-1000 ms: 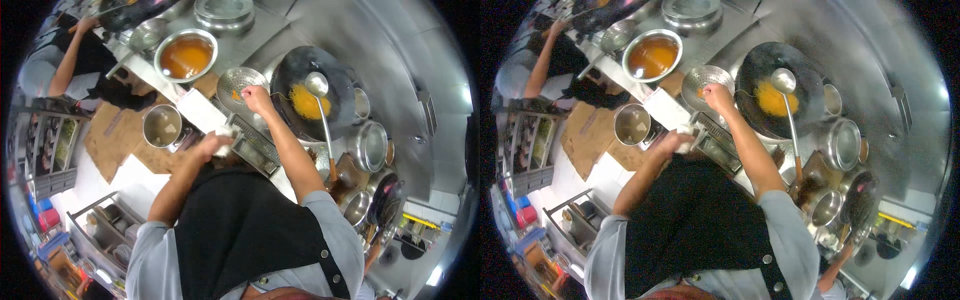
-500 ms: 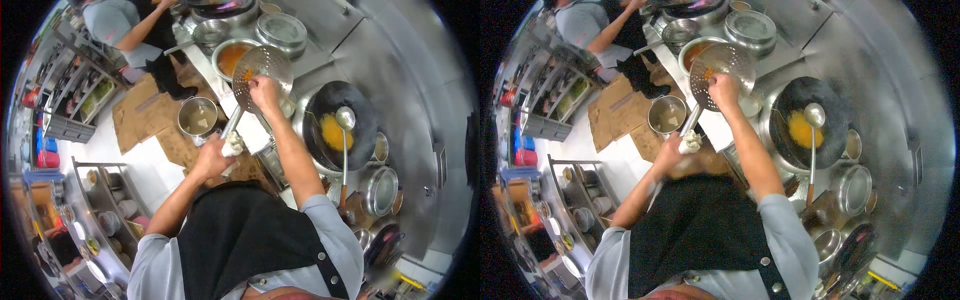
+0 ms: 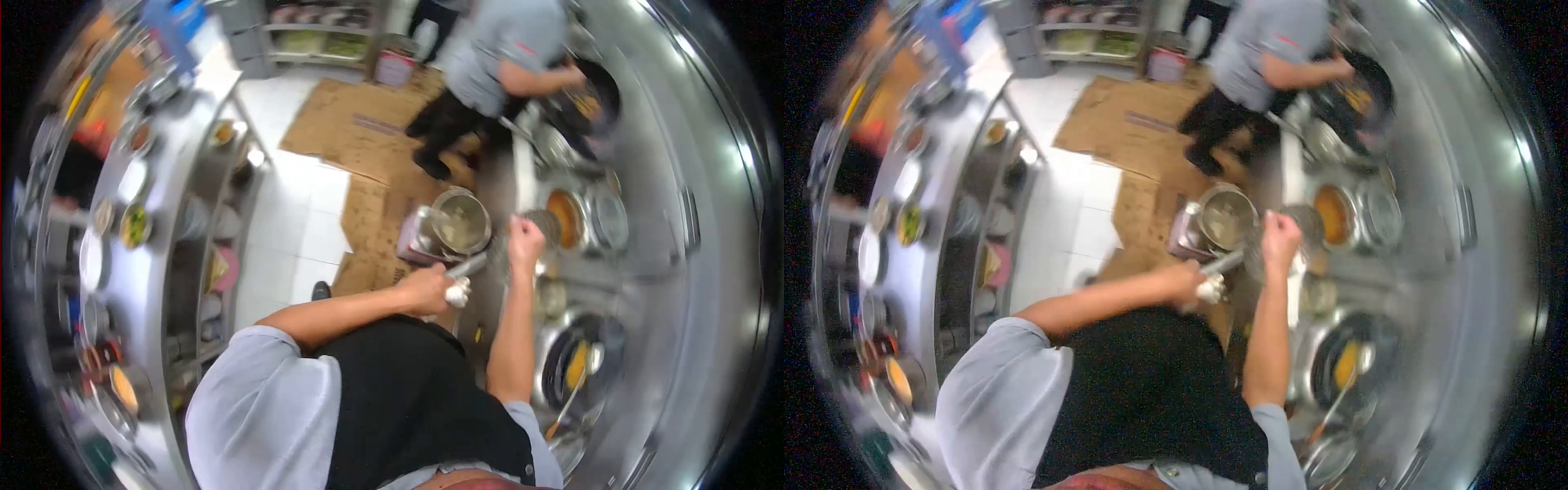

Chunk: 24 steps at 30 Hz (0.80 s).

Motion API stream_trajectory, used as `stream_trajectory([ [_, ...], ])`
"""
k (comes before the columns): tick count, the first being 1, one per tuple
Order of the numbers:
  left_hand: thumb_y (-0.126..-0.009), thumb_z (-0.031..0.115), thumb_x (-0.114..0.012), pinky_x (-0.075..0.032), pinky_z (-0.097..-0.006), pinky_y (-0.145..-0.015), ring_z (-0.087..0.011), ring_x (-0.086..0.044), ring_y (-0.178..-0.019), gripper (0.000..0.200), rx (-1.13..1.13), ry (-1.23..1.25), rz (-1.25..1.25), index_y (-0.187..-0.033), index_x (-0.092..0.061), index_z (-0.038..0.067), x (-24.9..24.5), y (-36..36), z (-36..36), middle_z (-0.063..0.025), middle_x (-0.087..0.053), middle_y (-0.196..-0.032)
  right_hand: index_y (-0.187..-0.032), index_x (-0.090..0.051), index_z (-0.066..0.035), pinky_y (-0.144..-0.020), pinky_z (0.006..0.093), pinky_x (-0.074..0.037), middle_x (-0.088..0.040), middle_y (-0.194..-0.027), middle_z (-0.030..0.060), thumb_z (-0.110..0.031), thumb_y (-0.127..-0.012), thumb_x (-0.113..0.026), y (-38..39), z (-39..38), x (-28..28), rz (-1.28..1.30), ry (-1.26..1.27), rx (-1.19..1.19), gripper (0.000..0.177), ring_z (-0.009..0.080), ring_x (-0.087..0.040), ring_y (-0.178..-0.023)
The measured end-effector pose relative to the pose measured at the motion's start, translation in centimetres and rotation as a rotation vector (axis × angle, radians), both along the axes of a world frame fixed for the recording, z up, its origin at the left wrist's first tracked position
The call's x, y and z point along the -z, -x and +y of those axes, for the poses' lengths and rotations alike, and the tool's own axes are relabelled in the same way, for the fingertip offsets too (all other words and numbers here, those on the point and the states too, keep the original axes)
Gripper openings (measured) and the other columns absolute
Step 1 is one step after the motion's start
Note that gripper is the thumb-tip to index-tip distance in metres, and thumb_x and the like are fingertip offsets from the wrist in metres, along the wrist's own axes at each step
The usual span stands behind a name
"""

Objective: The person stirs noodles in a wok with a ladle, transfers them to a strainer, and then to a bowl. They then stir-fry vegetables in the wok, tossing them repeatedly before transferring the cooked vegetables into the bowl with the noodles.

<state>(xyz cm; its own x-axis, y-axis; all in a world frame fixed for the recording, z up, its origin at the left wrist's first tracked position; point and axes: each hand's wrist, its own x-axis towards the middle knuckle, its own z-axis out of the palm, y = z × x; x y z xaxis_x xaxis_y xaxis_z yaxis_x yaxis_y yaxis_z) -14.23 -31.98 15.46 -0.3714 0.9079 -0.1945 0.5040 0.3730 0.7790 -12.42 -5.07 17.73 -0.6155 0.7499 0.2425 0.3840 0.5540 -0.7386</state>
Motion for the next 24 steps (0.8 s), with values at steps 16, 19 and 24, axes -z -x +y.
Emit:
stream_trajectory([
  [16, -0.070, 0.037, -0.079, -0.056, -0.0498, -0.085, -0.0446, -0.070, -0.094, 0.047, -0.619, -0.003, -0.254, -0.101, -0.076, 0.001, 10.1, 7.1, -32.8, -0.0257, -0.073, -0.096, -0.098, -0.069, 0.000, -0.065, 0.0334, -0.049, -0.071, -0.094, 0.0150, -0.023, -0.097, -0.060, 29.6, -50.4, -21.3, 0.828, 1.148, -1.272, 0.024, 0.0234, -0.064, -0.078],
  [19, -0.071, 0.038, -0.079, -0.055, -0.0490, -0.089, -0.0435, -0.069, -0.100, 0.051, -0.744, -0.006, -0.143, -0.106, -0.075, 0.001, 12.5, 6.1, -35.3, -0.0262, -0.072, -0.105, -0.104, -0.067, 0.003, -0.075, 0.0439, -0.051, -0.071, -0.095, 0.0229, -0.027, -0.095, -0.063, 31.2, -69.2, -4.0, -0.056, 0.568, -1.454, 0.031, 0.0354, -0.066, -0.086],
  [24, -0.071, 0.029, -0.083, -0.052, -0.0451, -0.097, -0.0390, -0.068, -0.110, 0.051, -0.888, -0.205, -0.186, -0.115, -0.074, 0.005, 11.4, 4.3, -38.8, -0.0214, -0.072, -0.118, -0.116, -0.066, 0.003, -0.084, 0.0520, -0.053, -0.071, -0.097, 0.0278, -0.025, -0.094, -0.066, 23.0, -75.6, 3.7, -0.381, -0.036, -1.721, 0.036, 0.0463, -0.068, -0.091],
])
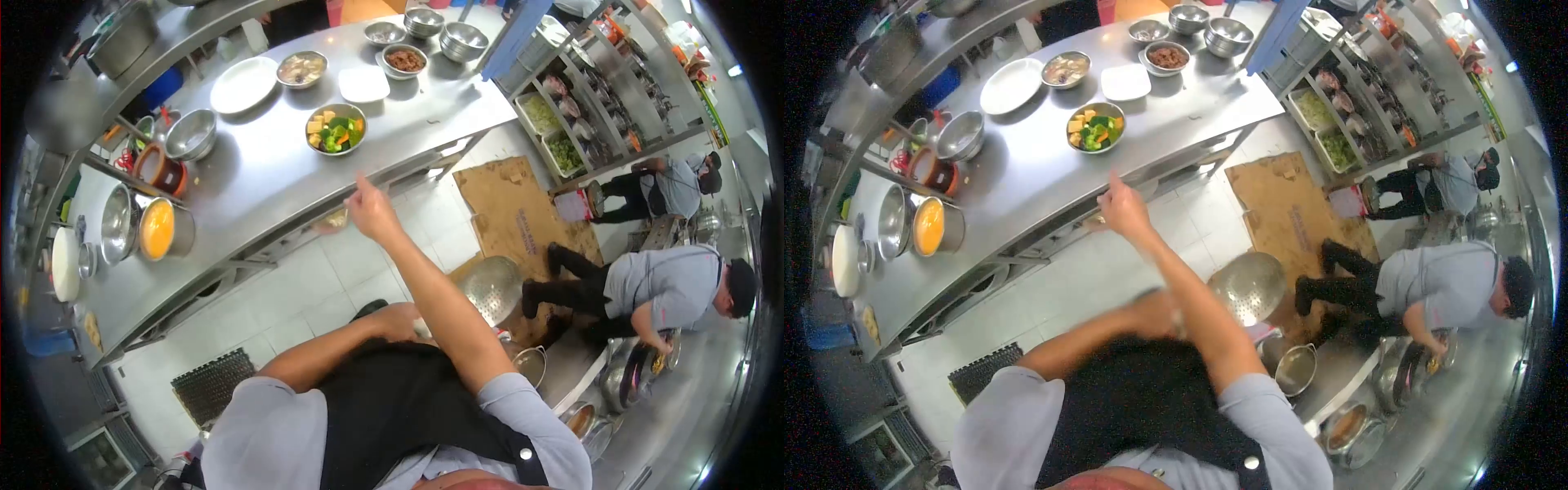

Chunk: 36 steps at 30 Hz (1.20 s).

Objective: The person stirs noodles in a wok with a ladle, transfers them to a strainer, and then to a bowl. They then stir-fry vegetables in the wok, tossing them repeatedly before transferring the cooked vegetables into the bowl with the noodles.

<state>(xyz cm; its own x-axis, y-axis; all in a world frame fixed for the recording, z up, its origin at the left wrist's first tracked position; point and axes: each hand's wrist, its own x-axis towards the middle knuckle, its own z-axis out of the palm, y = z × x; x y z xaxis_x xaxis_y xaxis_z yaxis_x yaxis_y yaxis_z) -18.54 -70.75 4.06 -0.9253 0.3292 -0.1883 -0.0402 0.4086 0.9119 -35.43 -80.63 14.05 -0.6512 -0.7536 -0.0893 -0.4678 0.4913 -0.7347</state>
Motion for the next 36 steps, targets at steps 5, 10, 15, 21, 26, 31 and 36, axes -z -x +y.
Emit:
stream_trajectory([
  [5, -0.072, 0.029, -0.085, -0.053, -0.0435, -0.095, -0.0374, -0.069, -0.105, 0.051, 0.113, 0.015, -0.323, -0.116, -0.074, 0.006, -1.7, 1.6, -1.4, -0.0205, -0.074, -0.114, -0.093, -0.072, -0.001, -0.072, 0.0489, -0.052, -0.068, -0.082, 0.0242, -0.027, -0.094, -0.070, 0.2, 12.8, 4.2, 0.037, 0.066, 0.072, 0.026, 0.0446, -0.066, -0.079],
  [10, -0.075, 0.025, -0.085, -0.055, -0.0382, -0.088, -0.0251, -0.072, -0.095, 0.044, 0.336, -0.004, -0.488, -0.114, -0.075, 0.006, -5.0, 6.4, 1.9, -0.0132, -0.077, -0.104, -0.084, -0.070, -0.002, -0.070, 0.0484, -0.053, -0.069, -0.079, 0.0213, -0.033, -0.093, -0.072, -3.4, 36.5, 3.2, 0.114, -0.161, 0.555, 0.032, 0.0406, -0.066, -0.075],
  [15, -0.077, 0.018, -0.082, -0.055, -0.0342, -0.082, -0.0187, -0.070, -0.089, 0.040, 0.744, 0.123, -0.503, -0.113, -0.074, 0.002, -6.5, 9.8, 14.7, -0.0080, -0.076, -0.098, -0.088, -0.075, -0.008, -0.073, 0.0439, -0.056, -0.073, -0.084, 0.0167, -0.041, -0.088, -0.076, -20.7, 60.1, -2.5, 0.050, -0.380, 1.396, 0.033, 0.0342, -0.071, -0.078],
  [21, -0.080, 0.013, -0.078, -0.051, -0.0331, -0.069, -0.0166, -0.064, -0.076, 0.029, 1.046, 0.007, -0.454, -0.106, -0.073, 0.001, -11.8, 5.3, 33.7, -0.0068, -0.072, -0.091, -0.110, -0.075, -0.013, -0.083, 0.0437, -0.056, -0.077, -0.100, 0.0114, -0.044, -0.092, -0.069, -55.0, 73.3, -9.8, 0.107, -0.672, 2.323, 0.036, 0.0310, -0.074, -0.092],
  [26, -0.080, 0.013, -0.077, -0.053, -0.0361, -0.078, -0.0201, -0.067, -0.085, 0.031, 1.163, -0.047, -0.571, -0.108, -0.075, 0.000, -9.9, -4.6, 54.5, -0.0113, -0.073, -0.096, -0.119, -0.071, -0.006, -0.092, 0.0454, -0.055, -0.075, -0.116, 0.0149, -0.049, -0.095, -0.067, -77.1, 77.9, -10.5, -0.042, -1.003, 2.571, 0.049, 0.0383, -0.071, -0.107],
  [31, -0.084, 0.024, -0.076, -0.052, -0.0394, -0.097, -0.0301, -0.068, -0.109, 0.046, 1.408, 0.068, -0.196, -0.119, -0.073, -0.005, 1.3, -9.3, 73.0, -0.0204, -0.073, -0.122, -0.125, -0.068, -0.002, -0.080, 0.0432, -0.058, -0.073, -0.114, 0.0210, -0.046, -0.098, -0.066, -88.7, 84.5, -2.9, -0.635, 0.174, 2.699, 0.051, 0.0326, -0.075, -0.093],
  [36, -0.077, 0.033, -0.083, -0.052, -0.0434, -0.097, -0.0350, -0.070, -0.106, 0.063, 1.221, 0.302, 0.009, -0.120, -0.068, -0.010, -0.7, -12.9, 77.9, -0.0252, -0.073, -0.117, -0.117, -0.066, 0.001, -0.068, 0.0409, -0.057, -0.073, -0.095, 0.0206, -0.030, -0.095, -0.071, -87.0, 85.6, 0.3, -0.485, 0.601, 2.535, 0.039, 0.0293, -0.073, -0.075],
])
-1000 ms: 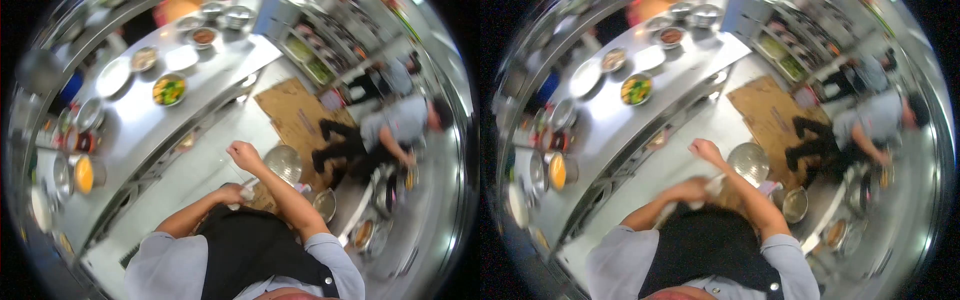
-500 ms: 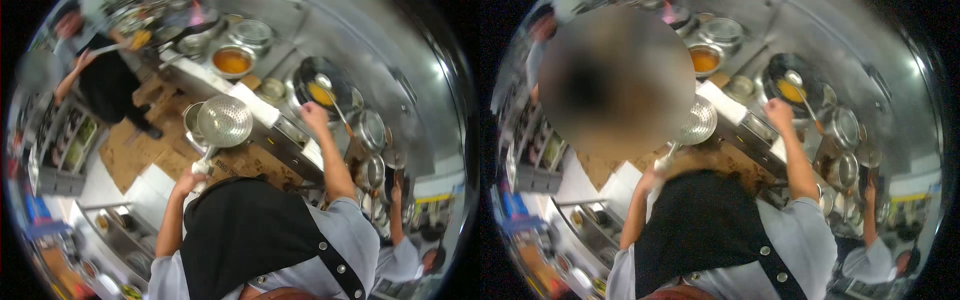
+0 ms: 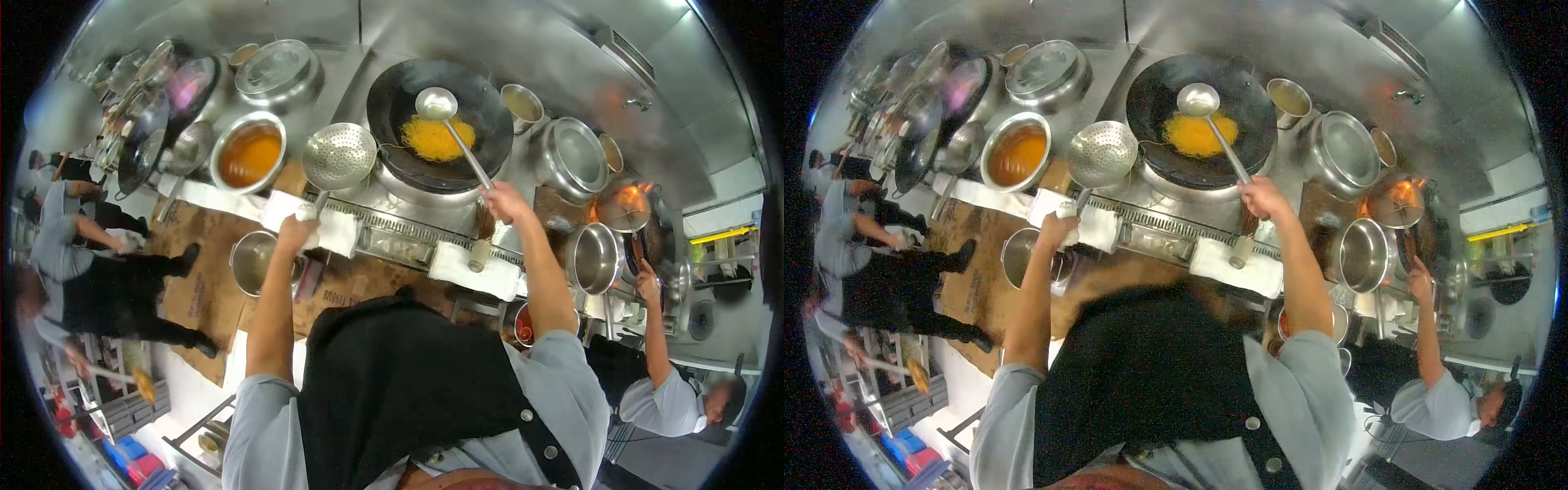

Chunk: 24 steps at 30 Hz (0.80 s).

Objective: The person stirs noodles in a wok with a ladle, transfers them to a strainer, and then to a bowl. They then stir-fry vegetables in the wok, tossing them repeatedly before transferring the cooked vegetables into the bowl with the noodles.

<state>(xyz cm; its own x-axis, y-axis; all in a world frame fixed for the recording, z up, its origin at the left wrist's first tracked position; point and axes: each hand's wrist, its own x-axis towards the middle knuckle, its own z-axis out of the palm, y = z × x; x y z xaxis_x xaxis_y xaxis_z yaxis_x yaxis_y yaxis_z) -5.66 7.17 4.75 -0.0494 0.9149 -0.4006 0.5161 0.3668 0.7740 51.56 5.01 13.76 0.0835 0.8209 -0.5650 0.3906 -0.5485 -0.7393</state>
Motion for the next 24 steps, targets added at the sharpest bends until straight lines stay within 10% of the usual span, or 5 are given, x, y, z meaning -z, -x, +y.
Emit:
stream_trajectory([
  [1, -0.076, 0.028, -0.085, -0.054, -0.0429, -0.094, -0.0370, -0.072, -0.102, 0.070, 0.045, -0.211, 0.406, -0.129, -0.062, -0.010, -2.8, -1.8, -0.2, -0.0265, -0.074, -0.111, -0.116, -0.065, 0.001, -0.069, 0.0419, -0.056, -0.072, -0.092, 0.0207, -0.027, -0.093, -0.072, 2.0, -0.9, -1.3, -0.164, -0.076, -0.009, 0.037, 0.0316, -0.072, -0.075],
  [6, -0.075, 0.018, -0.086, -0.052, -0.0414, -0.103, -0.0366, -0.062, -0.127, 0.087, 0.279, -0.498, 0.048, -0.149, -0.047, -0.006, -4.3, -9.7, 3.9, -0.0282, -0.058, -0.144, -0.126, -0.060, -0.002, -0.080, 0.0528, -0.055, -0.071, -0.092, 0.0266, -0.019, -0.087, -0.072, 5.1, -6.1, -0.5, -0.655, -0.441, 0.102, 0.044, 0.0490, -0.068, -0.088],
  [10, -0.075, 0.014, -0.085, -0.051, -0.0381, -0.105, -0.0343, -0.061, -0.126, 0.105, 0.386, -0.096, -0.303, -0.162, -0.028, -0.001, -3.0, -16.5, 9.0, -0.0266, -0.057, -0.145, -0.134, -0.057, -0.005, -0.075, 0.0534, -0.056, -0.072, -0.093, 0.0248, -0.017, -0.088, -0.072, 7.0, -8.7, 1.9, -0.722, -0.355, 0.194, 0.051, 0.0454, -0.071, -0.084],
  [16, -0.079, 0.016, -0.082, -0.056, -0.0398, -0.092, -0.0276, -0.072, -0.099, 0.068, 0.225, 0.037, -0.481, -0.139, -0.057, -0.005, -1.6, -12.6, 11.5, -0.0176, -0.073, -0.118, -0.129, -0.059, -0.001, -0.078, 0.0475, -0.054, -0.069, -0.096, 0.0243, -0.016, -0.087, -0.074, 11.8, -13.8, 5.5, -0.524, -0.477, 0.372, 0.047, 0.0380, -0.070, -0.088],
  [24, -0.075, 0.029, -0.081, -0.054, -0.0451, -0.094, -0.0427, -0.069, -0.104, 0.048, 1.051, -0.439, -0.104, -0.108, -0.071, -0.004, -22.6, -23.8, 19.7, -0.0252, -0.073, -0.107, -0.117, -0.060, 0.004, -0.084, 0.0432, -0.052, -0.067, -0.097, 0.0228, -0.018, -0.091, -0.073, 12.9, -11.7, 3.7, -0.150, -0.392, 0.489, 0.037, 0.0337, -0.065, -0.089],
])
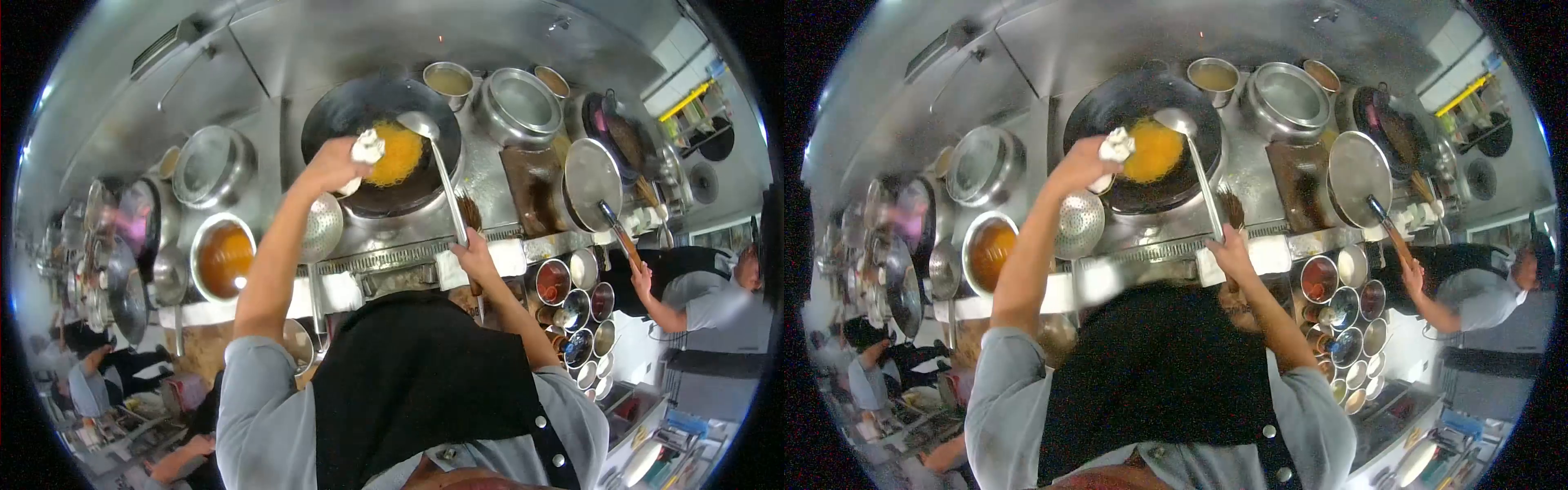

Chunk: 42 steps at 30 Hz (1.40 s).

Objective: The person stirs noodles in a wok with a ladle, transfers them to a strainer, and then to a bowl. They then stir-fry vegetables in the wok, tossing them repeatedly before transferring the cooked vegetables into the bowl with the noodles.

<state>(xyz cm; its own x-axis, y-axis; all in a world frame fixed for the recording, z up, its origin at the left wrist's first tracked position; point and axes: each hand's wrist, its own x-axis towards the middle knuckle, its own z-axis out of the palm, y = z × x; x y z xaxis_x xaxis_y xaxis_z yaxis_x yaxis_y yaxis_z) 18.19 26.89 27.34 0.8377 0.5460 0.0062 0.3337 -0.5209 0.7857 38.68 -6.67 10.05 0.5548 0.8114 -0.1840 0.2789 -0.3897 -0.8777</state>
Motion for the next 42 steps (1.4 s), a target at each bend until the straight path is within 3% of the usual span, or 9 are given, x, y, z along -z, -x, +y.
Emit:
stream_trajectory([
  [4, -0.080, 0.032, -0.077, -0.055, -0.0480, -0.093, -0.0421, -0.069, -0.105, 0.048, -0.159, -0.519, 0.356, -0.112, -0.069, -0.003, -6.8, -5.5, 1.6, -0.0235, -0.073, -0.110, -0.115, -0.059, 0.004, -0.083, 0.0424, -0.052, -0.066, -0.093, 0.0220, -0.020, -0.091, -0.073, -1.1, -2.4, -3.6, -0.064, -0.028, -0.004, 0.036, 0.0325, -0.065, -0.087],
  [8, -0.085, 0.022, -0.077, -0.058, -0.0444, -0.087, -0.0368, -0.074, -0.095, 0.044, -0.440, -0.914, -0.401, -0.119, -0.067, -0.003, -9.2, -3.1, 0.5, -0.0210, -0.075, -0.105, -0.127, -0.061, 0.000, -0.086, 0.0441, -0.054, -0.071, -0.103, 0.0255, -0.021, -0.090, -0.073, -3.9, -6.2, -9.1, -0.100, 0.231, -0.193, 0.044, 0.0380, -0.070, -0.097],
  [10, -0.089, 0.016, -0.075, -0.058, -0.0381, -0.082, -0.0272, -0.074, -0.089, 0.035, -0.606, 0.057, -0.481, -0.118, -0.068, -0.003, -6.8, -0.3, -2.1, -0.0162, -0.076, -0.102, -0.142, -0.055, -0.004, -0.086, 0.0458, -0.055, -0.072, -0.105, 0.0259, -0.024, -0.090, -0.072, -6.2, -6.5, -7.7, -0.158, 0.098, -0.356, 0.058, 0.0397, -0.072, -0.098],
  [14, -0.094, 0.010, -0.064, -0.055, -0.0375, -0.093, -0.0237, -0.068, -0.110, 0.025, -0.794, 0.007, -0.227, -0.112, -0.072, -0.006, 7.7, 4.9, -9.4, -0.0170, -0.073, -0.112, -0.151, -0.048, -0.008, -0.087, 0.0475, -0.056, -0.072, -0.107, 0.0259, -0.025, -0.093, -0.070, -11.2, 0.4, -5.5, -0.209, 0.099, -0.486, 0.064, 0.0400, -0.072, -0.098],
  [18, -0.106, 0.065, -0.043, -0.056, -0.0422, -0.071, -0.0236, -0.069, -0.094, 0.066, -1.031, 1.043, -0.340, -0.130, -0.058, 0.006, 11.7, 3.2, -15.2, -0.0089, -0.071, -0.112, -0.150, -0.050, -0.008, -0.078, 0.0404, -0.056, -0.070, -0.095, 0.0200, -0.024, -0.095, -0.070, -12.4, 6.6, -5.9, -0.284, 0.070, -0.362, 0.060, 0.0299, -0.071, -0.086],
  [22, -0.102, 0.069, -0.044, -0.051, -0.0354, -0.055, -0.0222, -0.069, -0.076, 0.066, -1.090, 1.027, -0.250, -0.110, -0.068, 0.007, 14.5, -0.3, -11.8, -0.0091, -0.072, -0.092, -0.140, -0.055, -0.001, -0.066, 0.0333, -0.048, -0.060, -0.079, 0.0075, -0.023, -0.099, -0.069, -10.0, 6.8, -10.3, -0.083, -0.201, -0.218, 0.049, 0.0153, -0.057, -0.072],
  [27, -0.086, 0.007, -0.068, -0.052, -0.0391, -0.057, -0.0242, -0.069, -0.072, 0.017, -1.094, 1.053, -0.384, -0.100, -0.070, -0.002, 20.6, -1.9, -9.6, -0.0108, -0.071, -0.086, -0.127, -0.057, 0.000, -0.055, 0.0264, -0.041, -0.052, -0.073, -0.0027, -0.024, -0.106, -0.058, -7.0, 5.5, -15.5, 0.075, -0.326, -0.168, 0.031, 0.0074, -0.047, -0.061],
  [39, -0.087, 0.009, -0.065, -0.049, -0.0385, -0.051, -0.0228, -0.062, -0.067, 0.013, -0.868, 1.437, -0.678, -0.096, -0.057, 0.010, 17.0, 6.7, -18.3, -0.0076, -0.061, -0.079, -0.089, -0.056, -0.004, -0.055, 0.0302, -0.037, -0.046, -0.069, -0.0018, -0.027, -0.107, -0.056, 0.1, -6.8, -4.1, -0.187, 0.022, -0.001, 0.030, 0.0082, -0.044, -0.063],
  [42, -0.087, 0.011, -0.064, -0.044, -0.0368, -0.047, -0.0222, -0.059, -0.062, 0.011, -0.624, 1.058, -0.663, -0.095, -0.056, 0.012, 20.0, 9.8, -19.2, -0.0062, -0.059, -0.075, -0.090, -0.057, -0.003, -0.055, 0.0295, -0.034, -0.045, -0.070, -0.0042, -0.025, -0.107, -0.057, 0.6, -11.1, -4.5, -0.281, 0.052, 0.035, 0.028, 0.0076, -0.042, -0.064],
])
